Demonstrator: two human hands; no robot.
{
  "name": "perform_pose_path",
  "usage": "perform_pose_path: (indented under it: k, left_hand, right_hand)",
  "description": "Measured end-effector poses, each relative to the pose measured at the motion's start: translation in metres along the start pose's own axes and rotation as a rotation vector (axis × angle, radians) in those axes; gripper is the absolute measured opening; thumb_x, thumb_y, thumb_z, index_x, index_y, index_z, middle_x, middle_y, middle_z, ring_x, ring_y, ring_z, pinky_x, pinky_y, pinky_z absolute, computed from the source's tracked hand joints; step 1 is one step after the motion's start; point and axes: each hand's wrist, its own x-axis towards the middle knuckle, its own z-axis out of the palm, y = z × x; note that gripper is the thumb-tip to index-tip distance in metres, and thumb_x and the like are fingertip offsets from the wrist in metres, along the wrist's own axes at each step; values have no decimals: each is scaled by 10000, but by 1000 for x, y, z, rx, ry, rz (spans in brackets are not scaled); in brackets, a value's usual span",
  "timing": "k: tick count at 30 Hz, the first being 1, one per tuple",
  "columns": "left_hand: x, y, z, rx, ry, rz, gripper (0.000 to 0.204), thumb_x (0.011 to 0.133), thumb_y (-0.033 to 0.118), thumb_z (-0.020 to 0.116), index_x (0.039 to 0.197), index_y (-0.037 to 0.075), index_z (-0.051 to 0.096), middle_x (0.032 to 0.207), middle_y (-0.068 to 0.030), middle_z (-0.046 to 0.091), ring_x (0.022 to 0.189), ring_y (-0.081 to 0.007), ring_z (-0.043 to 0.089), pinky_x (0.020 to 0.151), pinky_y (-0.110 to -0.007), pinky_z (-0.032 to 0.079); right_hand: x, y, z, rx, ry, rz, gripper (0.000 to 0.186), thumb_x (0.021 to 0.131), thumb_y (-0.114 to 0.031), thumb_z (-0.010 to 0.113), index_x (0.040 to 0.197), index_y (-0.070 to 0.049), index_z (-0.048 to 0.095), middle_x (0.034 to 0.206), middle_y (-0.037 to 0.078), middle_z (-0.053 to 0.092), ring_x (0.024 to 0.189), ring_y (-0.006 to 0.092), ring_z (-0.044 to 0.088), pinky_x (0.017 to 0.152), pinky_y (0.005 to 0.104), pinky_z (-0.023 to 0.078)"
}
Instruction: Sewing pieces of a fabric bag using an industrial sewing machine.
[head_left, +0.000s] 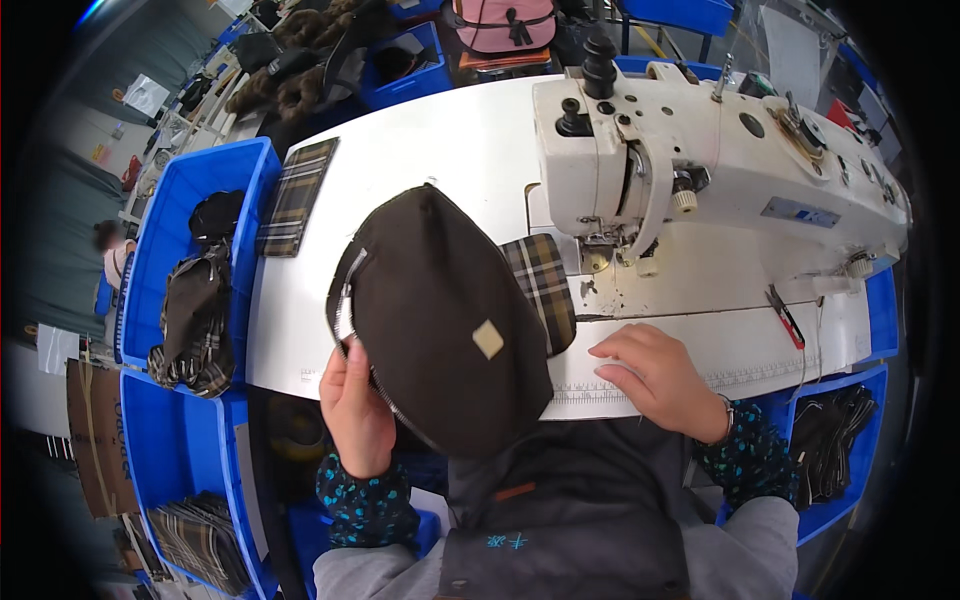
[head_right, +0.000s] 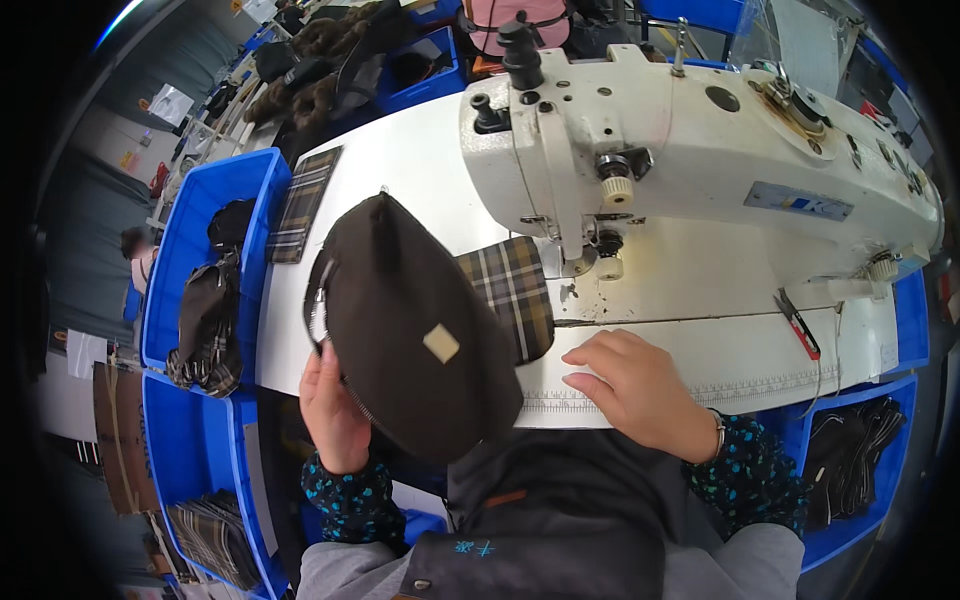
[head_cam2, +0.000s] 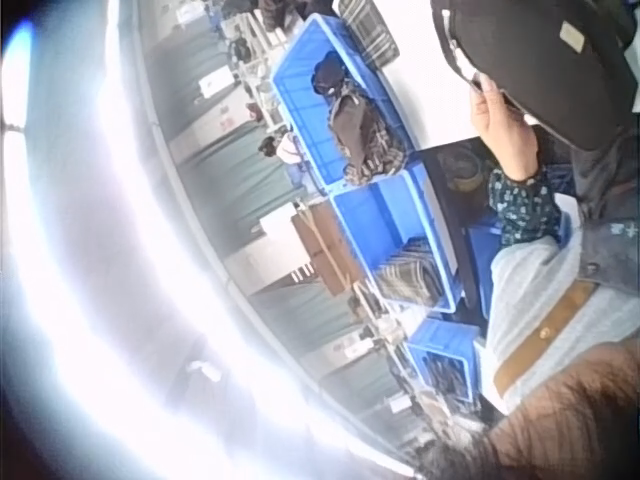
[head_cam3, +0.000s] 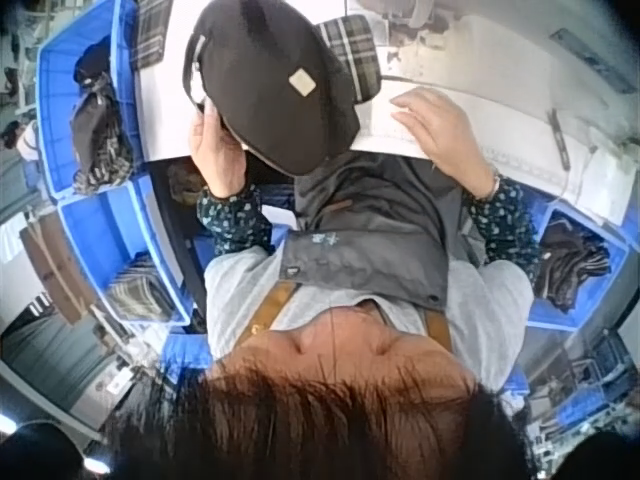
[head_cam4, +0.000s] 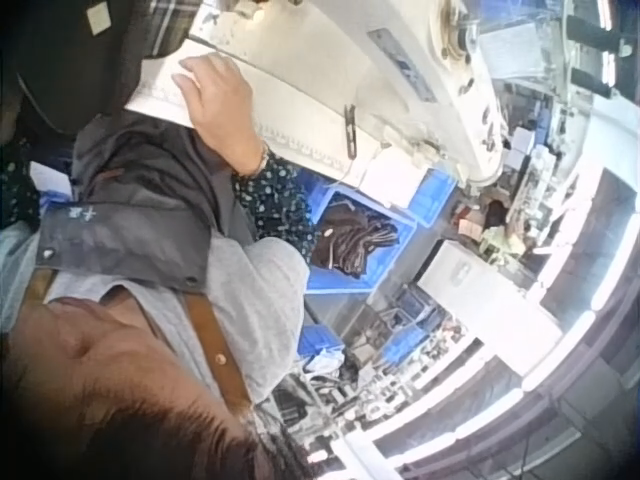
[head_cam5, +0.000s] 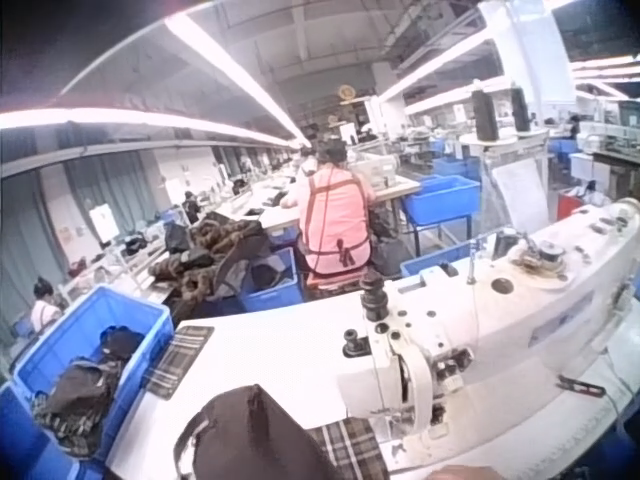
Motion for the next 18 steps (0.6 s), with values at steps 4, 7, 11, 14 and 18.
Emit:
perform_pose_path:
  k: [4, 7, 11, 14, 18]
  left_hand:
    - [-5, -29, -18, 473, 267, 210, 613, 1022, 139, 633, 1563, 36, 366, 1599, -119, 392, 1377, -262, 494, 1031, -396, 491]
    - [-1, -25, -10, 777, 354, 453, 569, 923, 42, 713, 1458, 34, 521, 1521, -143, 497, 1345, -326, 526, 1042, -450, 481]
    - [21, -2, 25, 1185, -382, 682, 345, 749, 131, 868, 1056, 44, 735, 1197, -97, 698, 1203, -347, 622, 1001, -440, 497]
    - [39, 0, 67, 1268, -748, 753, 591, 713, 384, 869, 1179, 75, 679, 1247, -79, 673, 1270, -322, 581, 1065, -464, 426]
    - [62, -15, 101, 1513, -1032, 732, 670, 695, 569, 817, 1118, 86, 625, 1120, -52, 653, 1164, -282, 597, 1116, -510, 342]
  right_hand:
    - [20, 20, 11, -431, 69, -459, 266, 908, -174, 701, 1115, -8, 686, 1142, 125, 678, 1086, 264, 649, 914, 401, 532]
    - [38, 34, 15, -508, 22, -648, 316, 909, -178, 695, 1165, 7, 672, 1254, 133, 661, 1167, 274, 632, 991, 420, 515]
    - [55, 42, 17, -557, -7, -681, 379, 924, -207, 682, 1225, 22, 665, 1344, 144, 640, 1268, 288, 596, 1074, 432, 477]
    - [55, 47, 23, -534, -66, -625, 422, 940, -246, 669, 1263, 25, 657, 1373, 151, 630, 1303, 296, 578, 1099, 436, 456]
    - [48, 42, 18, -604, -100, -620, 482, 968, -315, 630, 1299, 33, 652, 1384, 180, 625, 1323, 309, 571, 1134, 445, 417]
